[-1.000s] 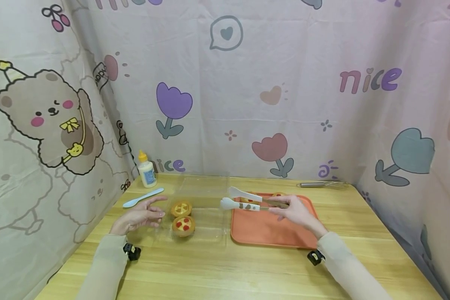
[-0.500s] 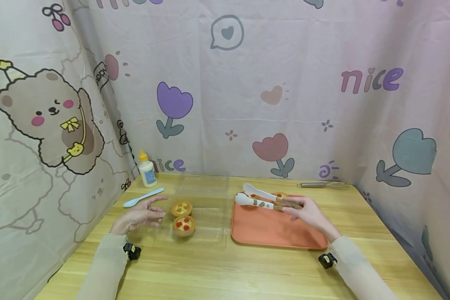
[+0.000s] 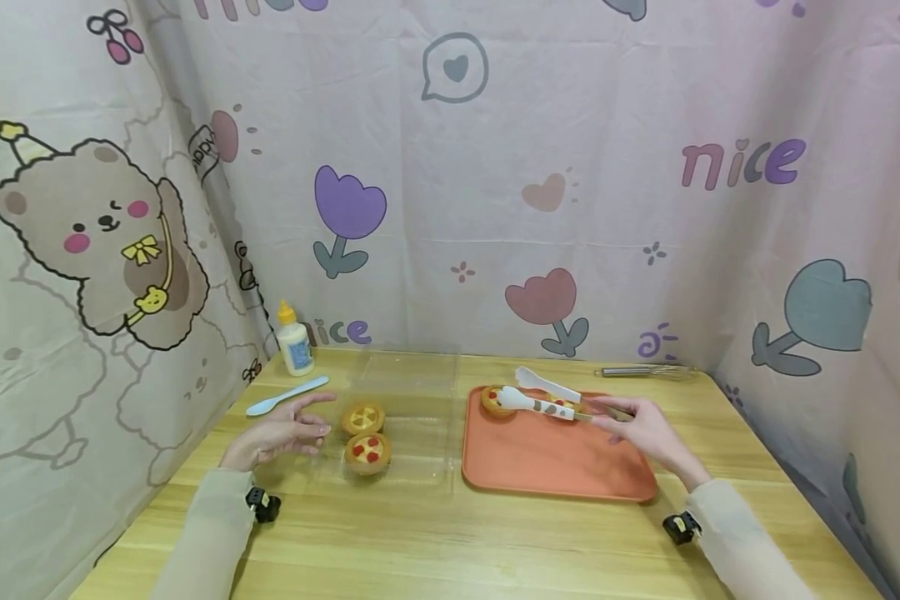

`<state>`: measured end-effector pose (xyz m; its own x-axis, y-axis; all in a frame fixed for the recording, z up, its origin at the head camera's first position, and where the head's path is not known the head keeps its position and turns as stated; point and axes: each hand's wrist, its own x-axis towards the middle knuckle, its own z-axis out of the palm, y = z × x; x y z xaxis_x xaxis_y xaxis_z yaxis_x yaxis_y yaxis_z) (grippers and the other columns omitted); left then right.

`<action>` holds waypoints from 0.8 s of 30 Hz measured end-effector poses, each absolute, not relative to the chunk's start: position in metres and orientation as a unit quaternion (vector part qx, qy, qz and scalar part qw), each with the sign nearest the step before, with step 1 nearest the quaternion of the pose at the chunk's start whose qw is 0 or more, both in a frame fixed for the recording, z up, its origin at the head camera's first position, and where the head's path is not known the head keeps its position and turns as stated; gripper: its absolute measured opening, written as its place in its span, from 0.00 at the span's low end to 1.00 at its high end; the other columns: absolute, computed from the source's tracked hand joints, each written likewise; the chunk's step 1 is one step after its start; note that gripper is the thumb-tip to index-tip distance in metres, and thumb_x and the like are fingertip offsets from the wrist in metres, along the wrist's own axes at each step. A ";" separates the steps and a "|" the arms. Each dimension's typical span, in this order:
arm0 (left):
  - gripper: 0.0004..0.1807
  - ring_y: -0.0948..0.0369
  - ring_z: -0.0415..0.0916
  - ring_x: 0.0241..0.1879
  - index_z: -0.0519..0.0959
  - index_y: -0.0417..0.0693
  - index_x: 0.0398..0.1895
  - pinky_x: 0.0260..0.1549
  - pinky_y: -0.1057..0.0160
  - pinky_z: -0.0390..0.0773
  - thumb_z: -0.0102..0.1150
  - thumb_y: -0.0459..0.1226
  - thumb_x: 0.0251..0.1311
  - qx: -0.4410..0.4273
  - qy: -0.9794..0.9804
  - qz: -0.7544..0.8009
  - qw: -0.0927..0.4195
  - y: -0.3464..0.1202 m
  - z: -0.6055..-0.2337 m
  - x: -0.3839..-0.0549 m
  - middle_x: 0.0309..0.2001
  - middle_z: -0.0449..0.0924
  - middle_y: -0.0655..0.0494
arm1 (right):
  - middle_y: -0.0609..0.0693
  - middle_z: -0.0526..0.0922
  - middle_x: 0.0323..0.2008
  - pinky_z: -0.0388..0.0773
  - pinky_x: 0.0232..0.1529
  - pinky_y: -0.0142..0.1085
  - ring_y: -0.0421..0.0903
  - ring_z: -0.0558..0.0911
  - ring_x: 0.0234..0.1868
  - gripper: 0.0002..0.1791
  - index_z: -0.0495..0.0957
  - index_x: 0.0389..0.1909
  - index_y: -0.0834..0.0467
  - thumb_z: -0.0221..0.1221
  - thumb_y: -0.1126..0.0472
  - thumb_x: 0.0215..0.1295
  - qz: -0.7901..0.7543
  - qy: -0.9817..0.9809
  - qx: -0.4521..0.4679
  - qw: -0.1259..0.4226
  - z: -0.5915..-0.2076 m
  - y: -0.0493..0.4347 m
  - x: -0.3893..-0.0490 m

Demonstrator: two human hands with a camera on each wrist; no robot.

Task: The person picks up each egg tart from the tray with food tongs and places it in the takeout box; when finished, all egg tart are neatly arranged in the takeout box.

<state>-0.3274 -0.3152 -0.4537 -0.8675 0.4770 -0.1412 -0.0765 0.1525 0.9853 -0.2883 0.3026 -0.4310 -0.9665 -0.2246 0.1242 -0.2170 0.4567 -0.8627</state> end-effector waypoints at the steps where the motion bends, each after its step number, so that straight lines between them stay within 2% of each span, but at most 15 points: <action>1: 0.41 0.57 0.82 0.34 0.49 0.49 0.77 0.39 0.56 0.87 0.59 0.32 0.65 0.137 0.727 0.636 0.218 -0.315 -0.454 -0.327 0.40 0.81 0.46 | 0.65 0.77 0.60 0.86 0.36 0.49 0.55 0.86 0.42 0.32 0.73 0.65 0.62 0.66 0.53 0.62 -0.503 0.855 -0.123 0.001 -0.431 0.305 -0.288; 6: 0.42 0.58 0.82 0.34 0.47 0.47 0.77 0.37 0.57 0.87 0.59 0.32 0.65 0.140 0.725 0.638 0.219 -0.315 -0.453 -0.328 0.39 0.82 0.46 | 0.64 0.76 0.61 0.86 0.35 0.45 0.55 0.86 0.34 0.33 0.73 0.65 0.61 0.67 0.51 0.62 -0.486 0.868 -0.101 -0.016 -0.429 0.316 -0.289; 18: 0.43 0.57 0.82 0.35 0.46 0.46 0.77 0.37 0.57 0.87 0.59 0.31 0.65 0.146 0.720 0.643 0.219 -0.316 -0.453 -0.330 0.38 0.82 0.47 | 0.66 0.75 0.61 0.86 0.40 0.47 0.48 0.86 0.42 0.37 0.70 0.66 0.66 0.66 0.49 0.62 -0.483 0.872 -0.079 -0.015 -0.426 0.340 -0.285; 20: 0.43 0.57 0.82 0.35 0.46 0.46 0.77 0.37 0.57 0.87 0.59 0.32 0.66 0.147 0.721 0.640 0.219 -0.316 -0.453 -0.329 0.38 0.83 0.48 | 0.67 0.74 0.62 0.85 0.41 0.49 0.49 0.86 0.45 0.37 0.68 0.66 0.67 0.65 0.50 0.63 -0.487 0.870 -0.083 -0.008 -0.428 0.345 -0.284; 24: 0.41 0.58 0.82 0.35 0.48 0.48 0.77 0.37 0.57 0.87 0.59 0.31 0.65 0.145 0.720 0.642 0.222 -0.316 -0.453 -0.327 0.38 0.83 0.48 | 0.68 0.73 0.63 0.86 0.42 0.47 0.50 0.85 0.47 0.37 0.67 0.67 0.67 0.64 0.50 0.64 -0.491 0.867 -0.079 -0.003 -0.433 0.353 -0.282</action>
